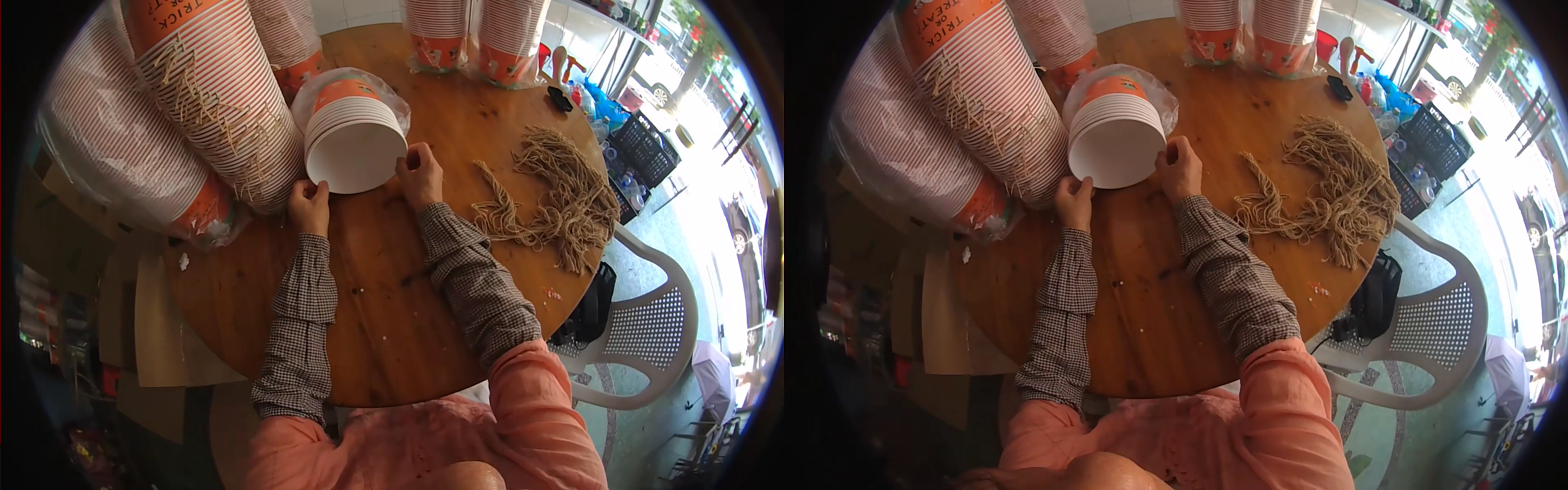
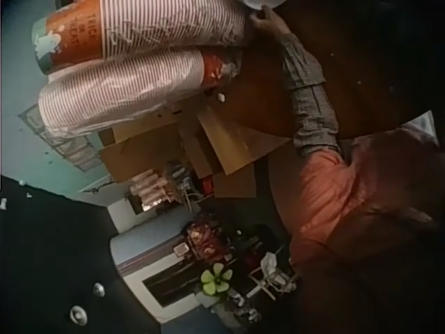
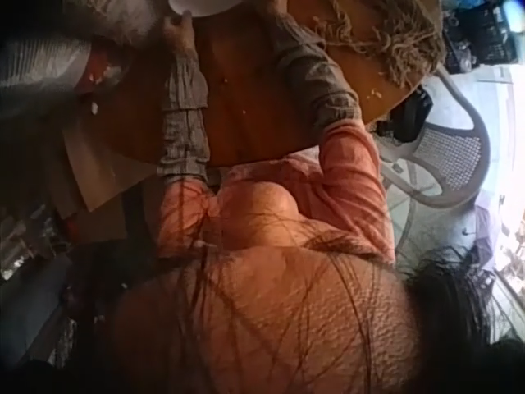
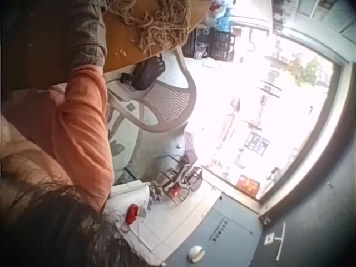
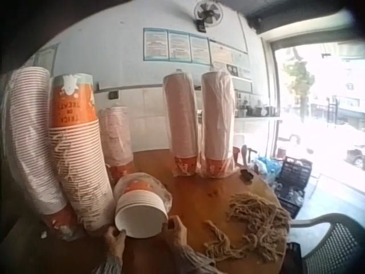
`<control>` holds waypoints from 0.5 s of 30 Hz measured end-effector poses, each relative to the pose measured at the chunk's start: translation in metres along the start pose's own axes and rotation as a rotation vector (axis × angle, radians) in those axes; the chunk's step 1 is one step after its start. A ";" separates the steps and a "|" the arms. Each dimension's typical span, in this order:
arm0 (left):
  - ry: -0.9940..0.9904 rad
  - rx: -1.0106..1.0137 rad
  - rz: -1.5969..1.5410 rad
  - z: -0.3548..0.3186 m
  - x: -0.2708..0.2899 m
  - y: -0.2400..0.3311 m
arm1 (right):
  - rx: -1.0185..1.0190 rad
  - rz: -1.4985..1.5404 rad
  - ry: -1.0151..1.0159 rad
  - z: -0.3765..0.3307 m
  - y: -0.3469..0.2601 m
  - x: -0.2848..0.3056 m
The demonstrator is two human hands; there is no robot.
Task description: Attaching rope handles to paper buckets.
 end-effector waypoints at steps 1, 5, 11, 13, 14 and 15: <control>-0.001 0.006 -0.026 -0.003 0.000 0.002 | 0.003 0.030 -0.021 -0.001 0.002 0.002; -0.031 0.016 -0.051 -0.012 0.007 0.005 | 0.108 0.010 -0.050 -0.014 -0.008 0.000; -0.029 0.128 -0.235 -0.034 0.017 0.020 | 0.019 -0.023 -0.160 -0.043 -0.015 0.014; 0.003 0.072 -0.156 -0.035 0.026 0.018 | 0.168 -0.080 -0.123 -0.051 -0.020 0.025; 0.002 0.075 -0.162 -0.036 0.029 0.017 | 0.170 -0.087 -0.123 -0.052 -0.022 0.034; 0.018 0.048 -0.133 -0.037 0.034 0.016 | 0.151 -0.045 -0.106 -0.054 -0.027 0.045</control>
Point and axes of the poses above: each hand's wrist, its own z-axis towards the middle knuckle, its own x-axis out of the back of the hand, y = z × x, the point moved 1 cm from there along z, towards the middle knuckle, and after that the axes turned 4 degrees about -z, right-handed, at the moved point
